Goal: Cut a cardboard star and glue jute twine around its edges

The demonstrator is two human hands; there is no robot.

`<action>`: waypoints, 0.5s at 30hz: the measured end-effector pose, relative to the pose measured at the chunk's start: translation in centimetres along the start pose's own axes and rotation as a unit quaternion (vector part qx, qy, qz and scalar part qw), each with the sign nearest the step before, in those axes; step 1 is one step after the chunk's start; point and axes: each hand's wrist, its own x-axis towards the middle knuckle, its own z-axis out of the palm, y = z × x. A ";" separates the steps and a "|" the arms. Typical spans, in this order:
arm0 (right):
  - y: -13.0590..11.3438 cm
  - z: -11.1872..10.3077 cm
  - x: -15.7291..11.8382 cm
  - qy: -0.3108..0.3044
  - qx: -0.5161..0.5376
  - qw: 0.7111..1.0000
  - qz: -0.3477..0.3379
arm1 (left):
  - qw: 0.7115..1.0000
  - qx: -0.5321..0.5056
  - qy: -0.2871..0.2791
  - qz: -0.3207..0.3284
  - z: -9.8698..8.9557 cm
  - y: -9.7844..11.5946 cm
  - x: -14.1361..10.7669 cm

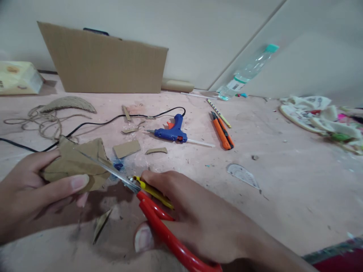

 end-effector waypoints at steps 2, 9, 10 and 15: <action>0.0 0.2 0.0 -0.002 0.021 1.000 0.004 | 1.000 -0.012 -0.008 -0.012 0.0 -0.1 0.0; -1.1 0.3 0.7 -0.035 0.038 0.998 0.025 | 0.996 -0.066 -0.018 -0.055 -0.2 -0.2 0.0; -1.2 0.3 0.8 -0.039 0.043 0.998 0.030 | 0.997 -0.057 -0.017 -0.042 -0.1 -0.1 0.0; -1.1 0.7 0.8 -0.017 0.026 0.999 0.029 | 0.998 -0.044 -0.008 -0.045 -0.1 0.1 0.2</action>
